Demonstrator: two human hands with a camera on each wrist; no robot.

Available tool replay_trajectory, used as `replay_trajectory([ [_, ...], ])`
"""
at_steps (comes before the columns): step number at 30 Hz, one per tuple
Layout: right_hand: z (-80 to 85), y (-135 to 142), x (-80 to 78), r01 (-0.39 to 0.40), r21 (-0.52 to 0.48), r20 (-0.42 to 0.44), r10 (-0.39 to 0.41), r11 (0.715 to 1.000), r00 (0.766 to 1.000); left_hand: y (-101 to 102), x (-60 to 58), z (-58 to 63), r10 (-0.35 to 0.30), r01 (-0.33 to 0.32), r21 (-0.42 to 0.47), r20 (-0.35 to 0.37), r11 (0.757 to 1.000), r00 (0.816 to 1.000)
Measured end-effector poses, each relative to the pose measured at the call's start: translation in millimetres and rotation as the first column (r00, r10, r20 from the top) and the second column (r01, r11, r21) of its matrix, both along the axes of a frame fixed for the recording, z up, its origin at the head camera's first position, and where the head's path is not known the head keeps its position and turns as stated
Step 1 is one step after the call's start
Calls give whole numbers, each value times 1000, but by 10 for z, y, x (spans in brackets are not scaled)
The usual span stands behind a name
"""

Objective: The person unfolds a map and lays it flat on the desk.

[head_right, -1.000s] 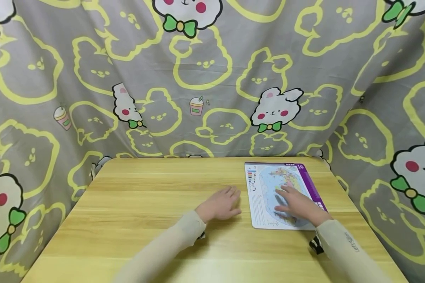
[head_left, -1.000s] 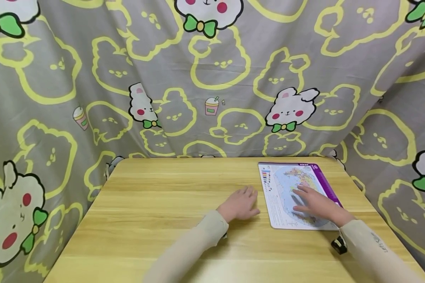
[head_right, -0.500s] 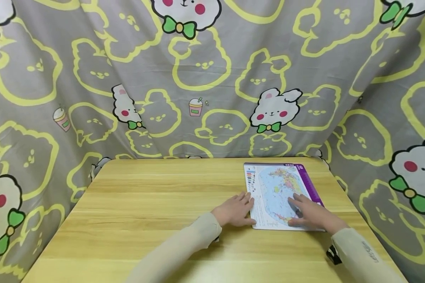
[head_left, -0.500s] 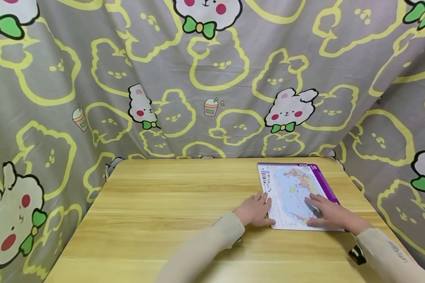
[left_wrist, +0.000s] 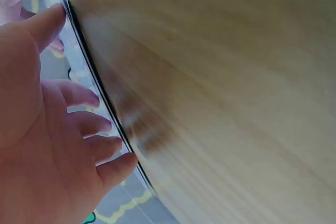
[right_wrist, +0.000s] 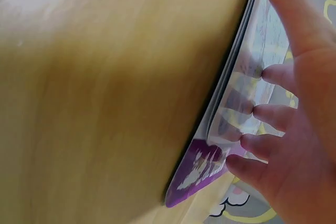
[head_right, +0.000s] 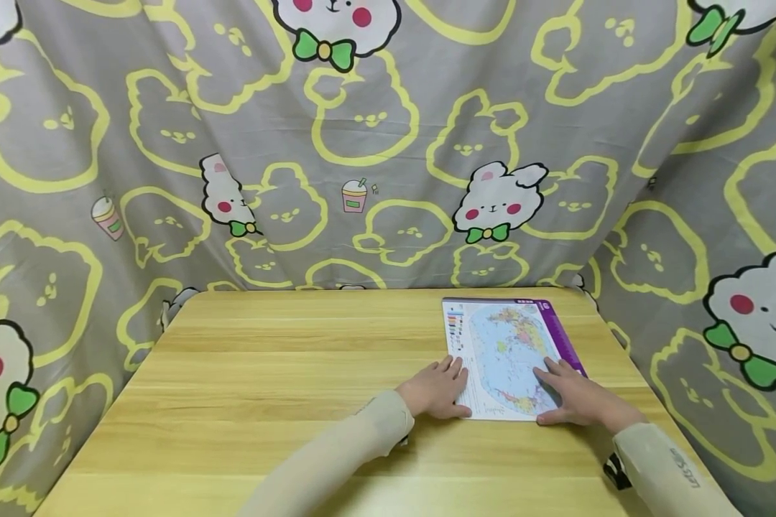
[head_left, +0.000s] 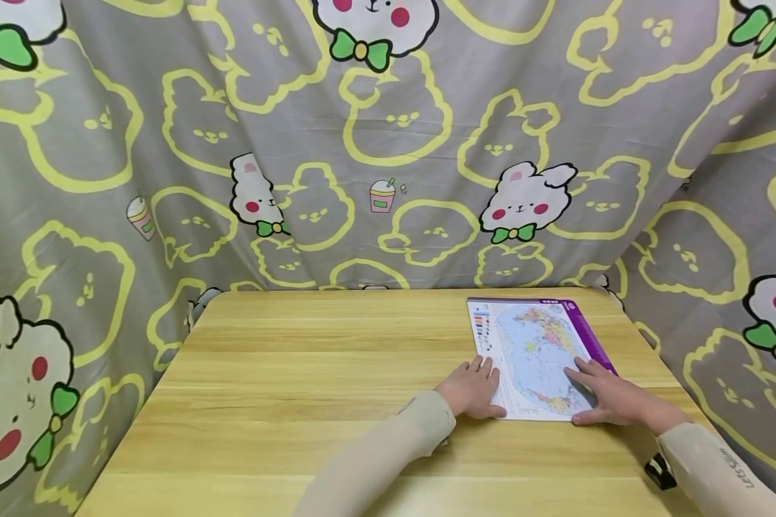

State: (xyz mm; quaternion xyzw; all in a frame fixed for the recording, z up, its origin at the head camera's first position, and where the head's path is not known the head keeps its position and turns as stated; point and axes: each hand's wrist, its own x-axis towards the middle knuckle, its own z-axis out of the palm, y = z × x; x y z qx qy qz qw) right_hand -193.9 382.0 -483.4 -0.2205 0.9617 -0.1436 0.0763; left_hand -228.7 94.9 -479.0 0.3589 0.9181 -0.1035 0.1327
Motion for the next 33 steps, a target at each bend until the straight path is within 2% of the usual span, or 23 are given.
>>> replay_trajectory([
  [6, -19, -1, 6, -5, -3, -8, 5, 1000, 1000, -4, 14, 34, 18, -18, -9, 13, 1000, 1000],
  [12, -23, -37, -7, 2, 7, 4, -2, 1000, 1000, -45, 11, 9, 44, -44, 5, 55, 999, 998],
  [24, -6, -209, -46, -16, 30, -18, 16, 999, 1000, -205, -33, 32, 57, -59, 14, 81, 998, 995],
  [33, 1, -384, -67, -21, 60, 3, 21, 998, 1000, -379, -53, 9, 56, -59, 27, 88, 998, 995],
])
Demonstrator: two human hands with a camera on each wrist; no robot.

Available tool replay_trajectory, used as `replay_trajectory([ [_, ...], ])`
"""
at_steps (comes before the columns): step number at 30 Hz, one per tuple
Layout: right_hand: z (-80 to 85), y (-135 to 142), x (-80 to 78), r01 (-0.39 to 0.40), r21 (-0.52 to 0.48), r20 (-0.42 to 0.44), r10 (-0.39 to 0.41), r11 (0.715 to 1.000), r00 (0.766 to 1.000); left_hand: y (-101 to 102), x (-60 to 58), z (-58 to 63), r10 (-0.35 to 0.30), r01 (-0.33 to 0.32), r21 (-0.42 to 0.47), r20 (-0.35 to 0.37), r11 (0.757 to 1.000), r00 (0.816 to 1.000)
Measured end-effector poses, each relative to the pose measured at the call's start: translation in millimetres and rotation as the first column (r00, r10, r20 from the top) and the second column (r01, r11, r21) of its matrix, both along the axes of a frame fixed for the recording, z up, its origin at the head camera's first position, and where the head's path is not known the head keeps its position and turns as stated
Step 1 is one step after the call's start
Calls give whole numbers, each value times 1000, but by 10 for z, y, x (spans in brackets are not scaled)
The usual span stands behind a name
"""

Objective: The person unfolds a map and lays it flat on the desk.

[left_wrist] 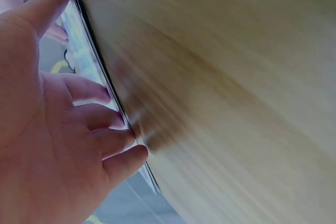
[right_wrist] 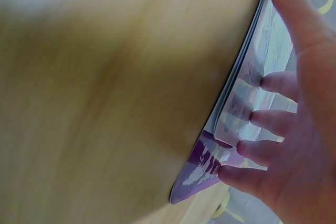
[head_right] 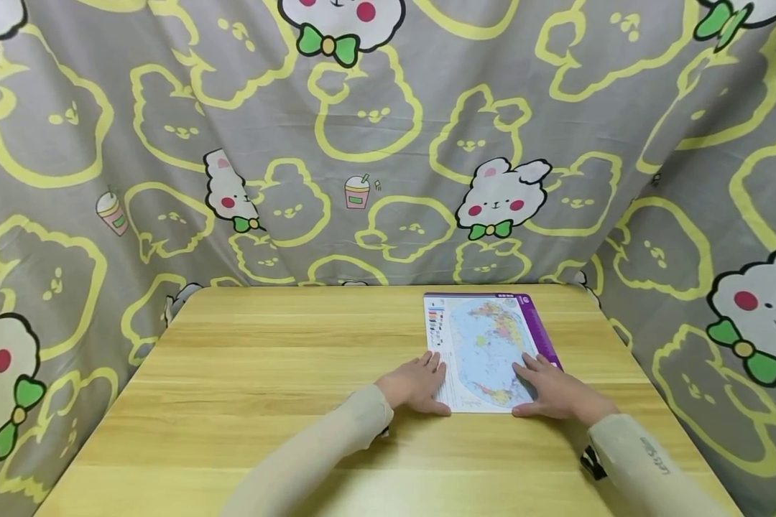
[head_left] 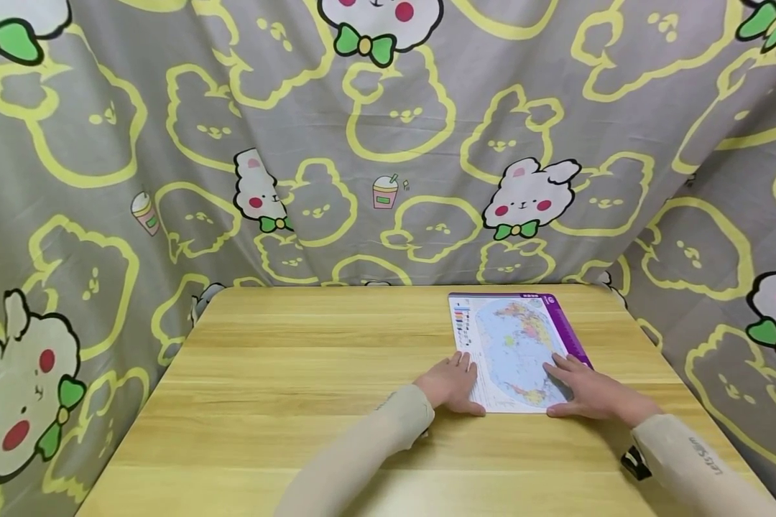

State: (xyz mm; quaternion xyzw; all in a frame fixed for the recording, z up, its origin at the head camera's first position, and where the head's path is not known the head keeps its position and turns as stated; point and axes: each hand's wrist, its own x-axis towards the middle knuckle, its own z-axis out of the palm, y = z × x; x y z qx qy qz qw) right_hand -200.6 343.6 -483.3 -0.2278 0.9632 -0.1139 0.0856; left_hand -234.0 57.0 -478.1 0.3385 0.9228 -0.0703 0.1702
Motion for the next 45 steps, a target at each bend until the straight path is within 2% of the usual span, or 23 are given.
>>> replay_trajectory([
  [6, 2, -112, -7, -14, 8, -17, 14, 1000, 1000, -124, -9, 10, 2, -2, 1, 5, 1000, 1000],
  [17, 19, -299, -15, -11, 35, 5, 11, 999, 1000, -321, -21, 64, 3, -3, 7, 20, 1000, 1000],
  [35, -9, -544, -47, -64, 55, -20, 66, 996, 998, -628, -95, 45, 13, -15, 38, 55, 999, 998],
  [45, 22, -672, -56, -74, 60, -7, 74, 995, 997, -749, -81, 77, 25, -26, 24, 53, 999, 998],
])
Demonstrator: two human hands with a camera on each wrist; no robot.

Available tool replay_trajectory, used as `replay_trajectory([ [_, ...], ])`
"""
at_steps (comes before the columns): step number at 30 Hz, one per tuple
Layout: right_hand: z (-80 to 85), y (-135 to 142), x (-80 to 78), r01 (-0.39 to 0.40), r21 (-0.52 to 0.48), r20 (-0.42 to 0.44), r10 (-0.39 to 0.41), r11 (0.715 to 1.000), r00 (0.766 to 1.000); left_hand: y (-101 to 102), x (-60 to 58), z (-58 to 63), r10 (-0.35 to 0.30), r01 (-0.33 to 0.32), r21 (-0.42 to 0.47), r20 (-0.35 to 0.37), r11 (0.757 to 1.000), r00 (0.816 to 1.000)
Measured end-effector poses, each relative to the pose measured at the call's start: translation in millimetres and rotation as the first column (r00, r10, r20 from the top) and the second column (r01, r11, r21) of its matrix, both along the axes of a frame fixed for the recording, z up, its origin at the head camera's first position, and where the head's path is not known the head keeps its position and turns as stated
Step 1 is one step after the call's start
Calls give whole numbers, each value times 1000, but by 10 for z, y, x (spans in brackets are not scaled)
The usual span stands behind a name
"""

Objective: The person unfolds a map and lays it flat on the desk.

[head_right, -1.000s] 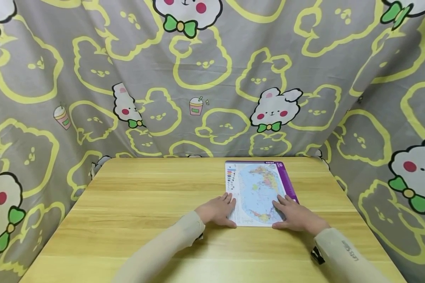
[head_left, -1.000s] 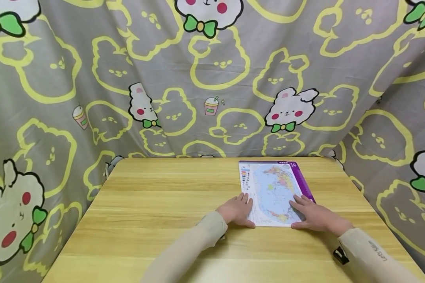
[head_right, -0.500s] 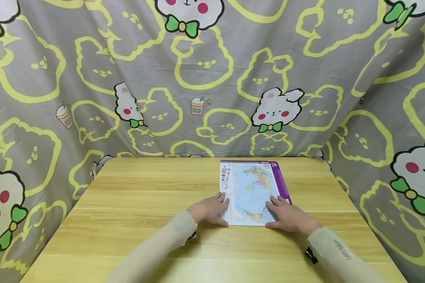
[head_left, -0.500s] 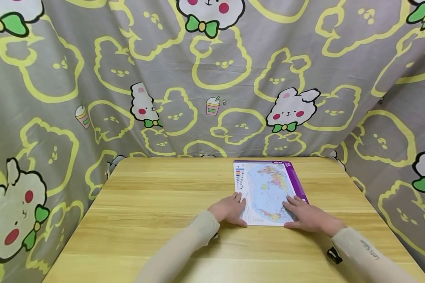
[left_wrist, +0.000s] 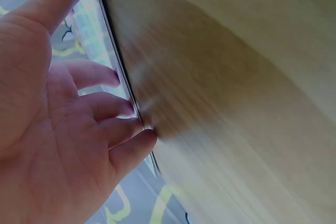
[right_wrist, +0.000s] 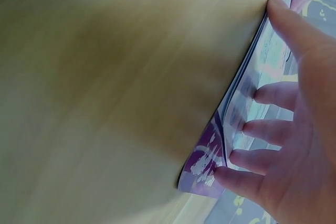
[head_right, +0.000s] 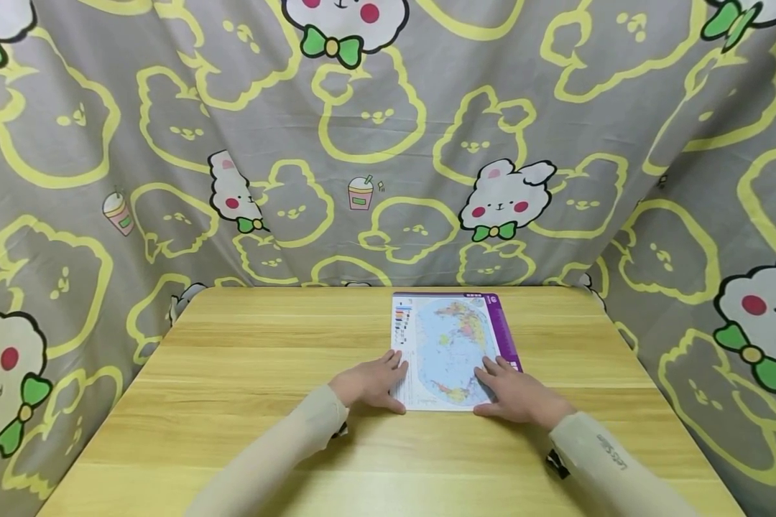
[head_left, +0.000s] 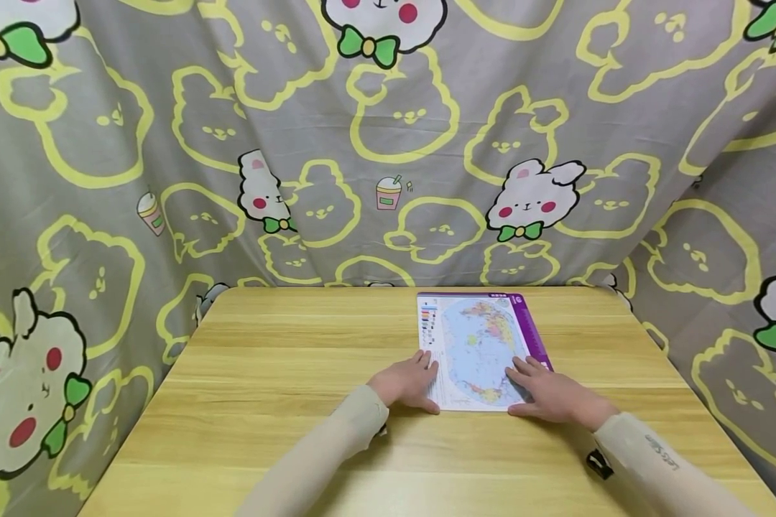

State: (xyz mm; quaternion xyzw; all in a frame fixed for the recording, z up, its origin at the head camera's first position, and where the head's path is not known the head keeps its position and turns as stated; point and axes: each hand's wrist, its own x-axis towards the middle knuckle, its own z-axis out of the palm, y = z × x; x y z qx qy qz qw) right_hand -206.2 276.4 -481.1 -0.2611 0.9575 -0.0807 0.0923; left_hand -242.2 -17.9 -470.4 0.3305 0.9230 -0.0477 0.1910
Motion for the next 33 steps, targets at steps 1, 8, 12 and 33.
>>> replay_trajectory([
  [1, 0, -16, 0, -2, 2, 0, 2, 1000, 1000, -14, 3, 6, 5, -5, 0, 2, 1000, 1000],
  [8, 13, -119, -16, -9, -2, 17, 9, 1000, 1000, -122, -1, -10, 27, -27, 5, 21, 1000, 999],
  [12, 7, -163, -36, -30, 2, 16, 30, 1000, 999, -187, -4, -4, 42, -42, 22, 37, 999, 998],
  [33, -2, -421, -63, -88, 11, 8, 88, 996, 996, -456, 31, -41, 52, -52, 34, -1, 998, 999],
])
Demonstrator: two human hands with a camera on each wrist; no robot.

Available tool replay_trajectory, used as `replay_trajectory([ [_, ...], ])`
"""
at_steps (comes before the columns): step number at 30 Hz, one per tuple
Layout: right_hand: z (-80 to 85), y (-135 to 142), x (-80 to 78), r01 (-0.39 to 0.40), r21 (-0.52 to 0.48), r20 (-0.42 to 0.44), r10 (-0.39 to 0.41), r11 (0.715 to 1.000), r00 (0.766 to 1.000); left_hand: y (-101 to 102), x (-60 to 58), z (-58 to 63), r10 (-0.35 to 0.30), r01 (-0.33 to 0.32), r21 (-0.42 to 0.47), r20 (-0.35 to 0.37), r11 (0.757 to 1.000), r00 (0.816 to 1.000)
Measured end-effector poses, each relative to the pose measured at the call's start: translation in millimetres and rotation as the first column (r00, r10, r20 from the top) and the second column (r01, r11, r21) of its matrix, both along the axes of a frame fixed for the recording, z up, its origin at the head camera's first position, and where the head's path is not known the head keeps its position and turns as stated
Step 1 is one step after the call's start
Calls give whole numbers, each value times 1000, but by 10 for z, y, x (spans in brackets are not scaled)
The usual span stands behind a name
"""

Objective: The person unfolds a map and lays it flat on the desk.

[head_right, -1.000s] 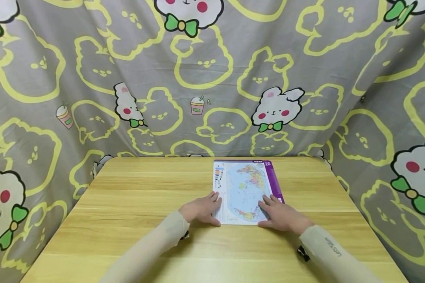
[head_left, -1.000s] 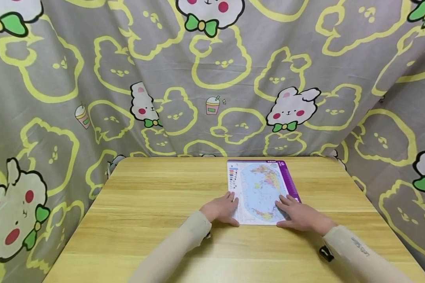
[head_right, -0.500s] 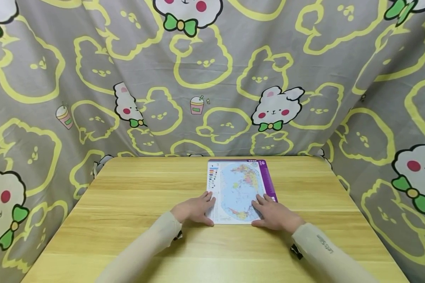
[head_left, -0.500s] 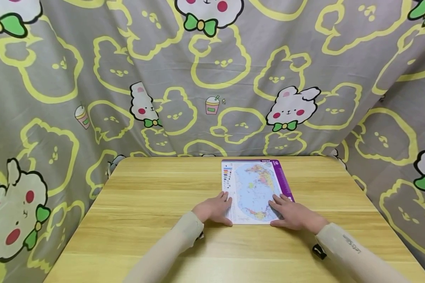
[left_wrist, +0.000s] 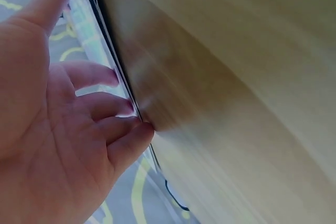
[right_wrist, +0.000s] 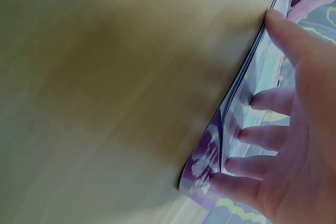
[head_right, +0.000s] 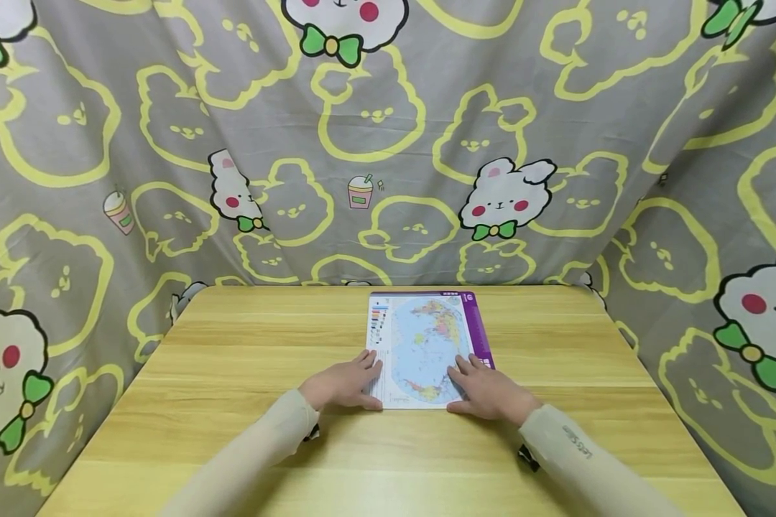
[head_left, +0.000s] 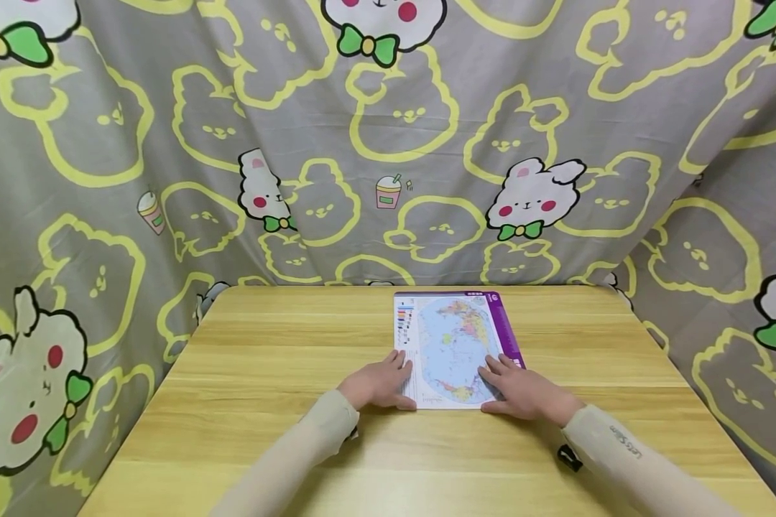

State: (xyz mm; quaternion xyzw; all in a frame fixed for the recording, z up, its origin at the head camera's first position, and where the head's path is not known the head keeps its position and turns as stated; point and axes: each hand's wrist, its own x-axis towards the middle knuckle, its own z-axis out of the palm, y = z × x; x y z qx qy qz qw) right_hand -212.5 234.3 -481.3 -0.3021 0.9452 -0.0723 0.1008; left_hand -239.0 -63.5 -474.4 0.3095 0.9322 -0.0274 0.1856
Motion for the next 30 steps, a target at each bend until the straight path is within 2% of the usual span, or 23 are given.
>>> replay_trajectory([
  [21, 17, -274, -58, -6, 50, 0, 6, 999, 1000, -266, 49, 24, 24, -24, 70, -9, 997, 1000],
  [30, -5, -360, -36, -60, 35, -22, 61, 998, 998, -386, 69, 4, 19, -17, 76, -16, 997, 1000],
])
